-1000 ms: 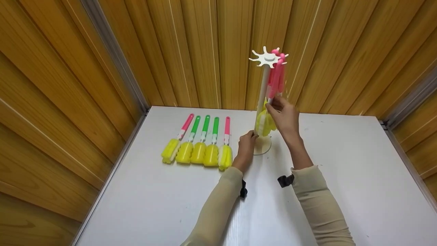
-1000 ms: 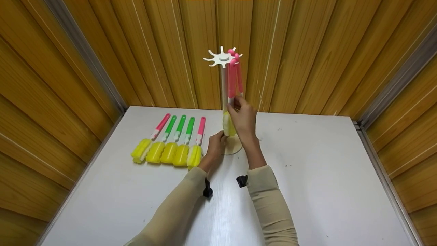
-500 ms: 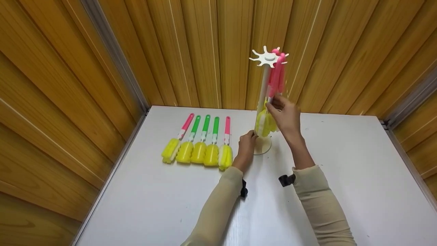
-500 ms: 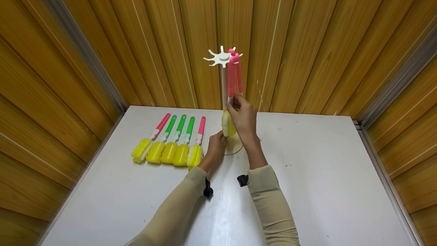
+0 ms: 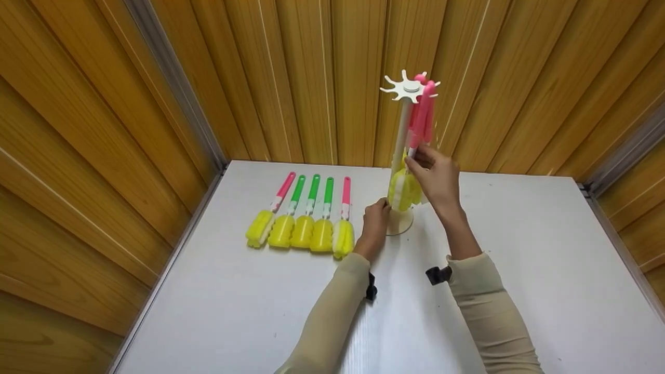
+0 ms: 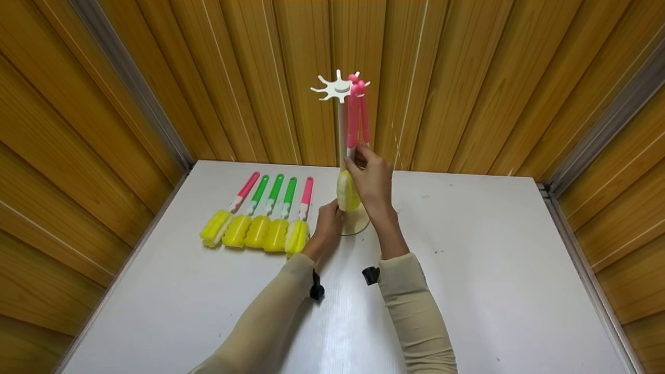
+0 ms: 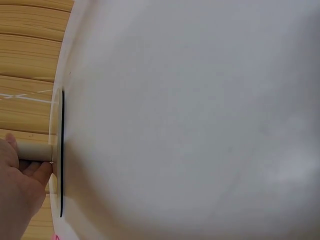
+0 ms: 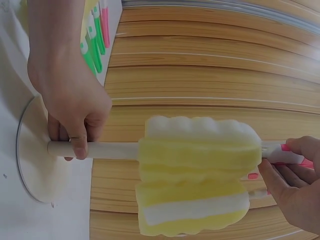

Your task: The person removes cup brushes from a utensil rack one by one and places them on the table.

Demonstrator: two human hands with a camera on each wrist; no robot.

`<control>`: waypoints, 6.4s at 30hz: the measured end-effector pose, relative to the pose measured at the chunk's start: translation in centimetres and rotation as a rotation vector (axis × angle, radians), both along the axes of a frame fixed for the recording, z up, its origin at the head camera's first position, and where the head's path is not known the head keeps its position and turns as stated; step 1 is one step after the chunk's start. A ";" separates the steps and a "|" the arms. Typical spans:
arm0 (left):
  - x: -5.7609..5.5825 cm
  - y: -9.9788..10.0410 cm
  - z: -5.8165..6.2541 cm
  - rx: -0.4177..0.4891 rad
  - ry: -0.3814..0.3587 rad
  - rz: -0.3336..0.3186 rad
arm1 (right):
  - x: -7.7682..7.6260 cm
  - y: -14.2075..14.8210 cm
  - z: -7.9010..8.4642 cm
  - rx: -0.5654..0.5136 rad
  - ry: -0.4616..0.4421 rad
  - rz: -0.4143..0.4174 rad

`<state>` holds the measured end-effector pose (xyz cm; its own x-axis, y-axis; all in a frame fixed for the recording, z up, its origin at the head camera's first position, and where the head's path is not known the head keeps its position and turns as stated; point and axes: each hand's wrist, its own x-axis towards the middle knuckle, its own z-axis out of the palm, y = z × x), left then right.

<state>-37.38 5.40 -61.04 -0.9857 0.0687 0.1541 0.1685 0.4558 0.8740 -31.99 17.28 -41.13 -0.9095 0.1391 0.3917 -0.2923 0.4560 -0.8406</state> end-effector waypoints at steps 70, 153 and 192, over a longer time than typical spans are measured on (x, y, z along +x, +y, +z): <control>-0.1 0.2 -0.1 0.055 -0.072 0.017 | 4.1 4.2 -0.2 0.070 0.022 -0.046; -0.1 0.0 -0.2 0.035 0.002 -0.001 | -1.6 10.9 -12.0 0.322 -0.671 -0.070; 0.0 -0.1 0.0 0.093 -0.017 -0.026 | -3.1 9.0 -13.8 0.412 -0.830 -0.111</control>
<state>-37.40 5.26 -61.08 -0.9862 0.0808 0.1446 0.1643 0.3683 0.9151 -35.10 26.24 -54.95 -0.9102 0.2369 -0.3399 0.3928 0.7539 -0.5266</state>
